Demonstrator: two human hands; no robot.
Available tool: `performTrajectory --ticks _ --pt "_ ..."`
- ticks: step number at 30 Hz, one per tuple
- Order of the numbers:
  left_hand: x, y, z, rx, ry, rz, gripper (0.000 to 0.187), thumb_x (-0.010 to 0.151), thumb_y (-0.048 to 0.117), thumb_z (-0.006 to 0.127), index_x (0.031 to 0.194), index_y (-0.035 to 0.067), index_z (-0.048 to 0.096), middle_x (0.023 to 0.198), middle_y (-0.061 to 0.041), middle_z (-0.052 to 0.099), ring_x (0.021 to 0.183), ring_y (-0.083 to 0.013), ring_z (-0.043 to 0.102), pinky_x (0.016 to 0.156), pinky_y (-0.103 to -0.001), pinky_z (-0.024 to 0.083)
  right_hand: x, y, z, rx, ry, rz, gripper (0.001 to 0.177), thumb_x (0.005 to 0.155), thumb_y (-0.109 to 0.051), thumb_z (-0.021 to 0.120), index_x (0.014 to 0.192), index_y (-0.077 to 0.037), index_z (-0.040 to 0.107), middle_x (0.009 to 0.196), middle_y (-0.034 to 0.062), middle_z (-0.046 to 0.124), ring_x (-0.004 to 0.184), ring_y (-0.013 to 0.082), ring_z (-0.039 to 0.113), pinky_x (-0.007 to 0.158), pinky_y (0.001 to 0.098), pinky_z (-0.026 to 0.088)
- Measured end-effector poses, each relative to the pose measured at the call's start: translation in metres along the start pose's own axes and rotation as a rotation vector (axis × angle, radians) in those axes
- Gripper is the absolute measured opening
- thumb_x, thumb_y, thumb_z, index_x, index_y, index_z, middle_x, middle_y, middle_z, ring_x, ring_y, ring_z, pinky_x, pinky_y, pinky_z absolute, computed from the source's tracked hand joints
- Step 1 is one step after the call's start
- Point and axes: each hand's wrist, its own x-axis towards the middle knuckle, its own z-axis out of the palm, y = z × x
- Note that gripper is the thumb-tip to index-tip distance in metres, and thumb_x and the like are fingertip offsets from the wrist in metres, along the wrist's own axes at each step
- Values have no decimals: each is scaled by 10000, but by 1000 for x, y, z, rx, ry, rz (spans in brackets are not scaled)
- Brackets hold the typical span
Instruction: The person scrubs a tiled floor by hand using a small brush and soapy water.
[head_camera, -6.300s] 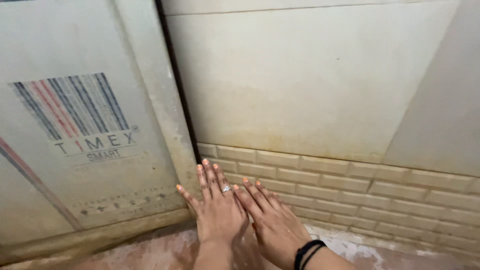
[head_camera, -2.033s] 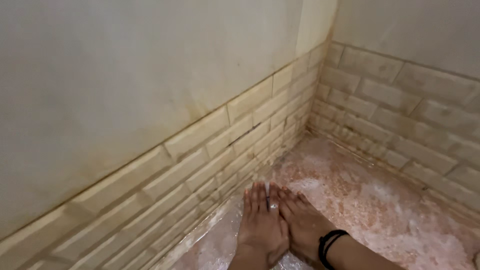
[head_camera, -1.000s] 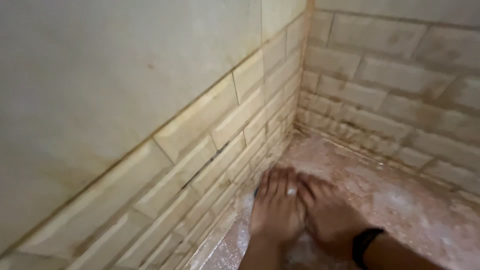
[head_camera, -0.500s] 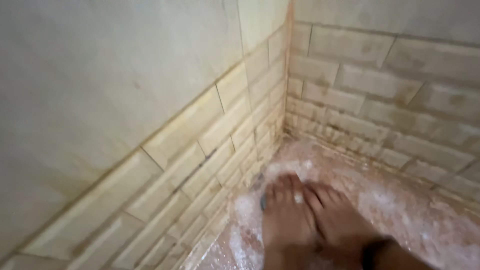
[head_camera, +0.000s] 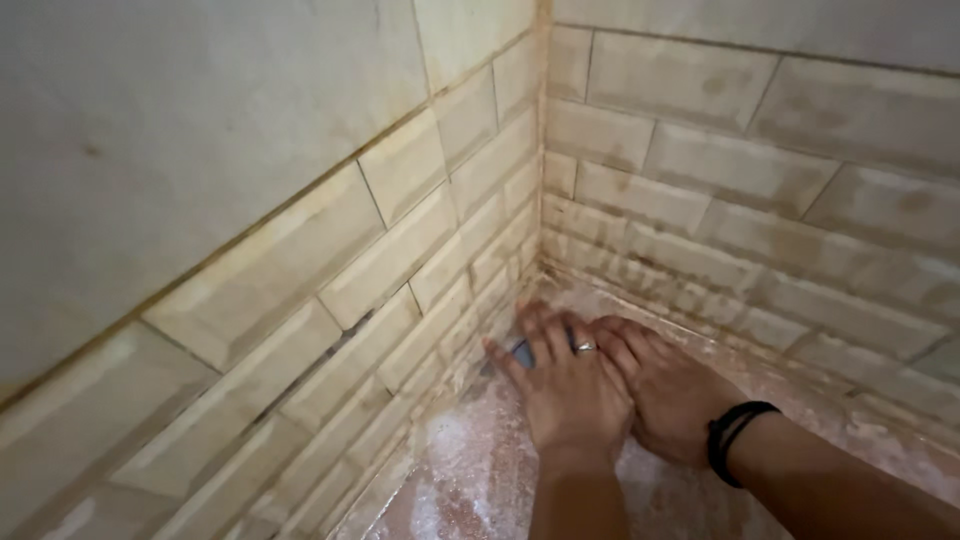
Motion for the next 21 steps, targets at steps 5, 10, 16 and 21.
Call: performTrajectory --ticks 5,10,16,21 --pt "-27 3 4 -40 -25 28 661 953 347 350 1529 26 305 1656 -207 214 1540 -416 110 1112 -697 79 -31 -21 -1 70 32 36 831 784 -234 652 1502 40 338 1587 232 315 1478 427 233 1154 489 165" --pt "-98 -9 43 -187 151 184 686 940 327 447 1510 -49 379 1611 -252 303 1467 -399 257 1126 -577 230 -78 -48 34 -85 222 47 910 677 -389 647 1375 143 408 1512 340 331 1443 499 231 1166 617 133" --pt "-85 -16 64 -100 273 363 648 977 347 456 1503 -29 408 1594 -220 334 1520 -360 251 1196 -560 180 -83 -49 52 -74 553 22 730 811 -179 531 1429 167 356 1563 324 304 1491 415 214 1204 508 117" --pt "-39 2 42 -46 86 213 664 920 333 397 1507 26 344 1650 -152 260 1528 -295 88 1198 -556 8 -56 -18 36 -23 418 53 766 852 -232 544 1508 94 320 1578 272 339 1508 398 258 1229 514 126"
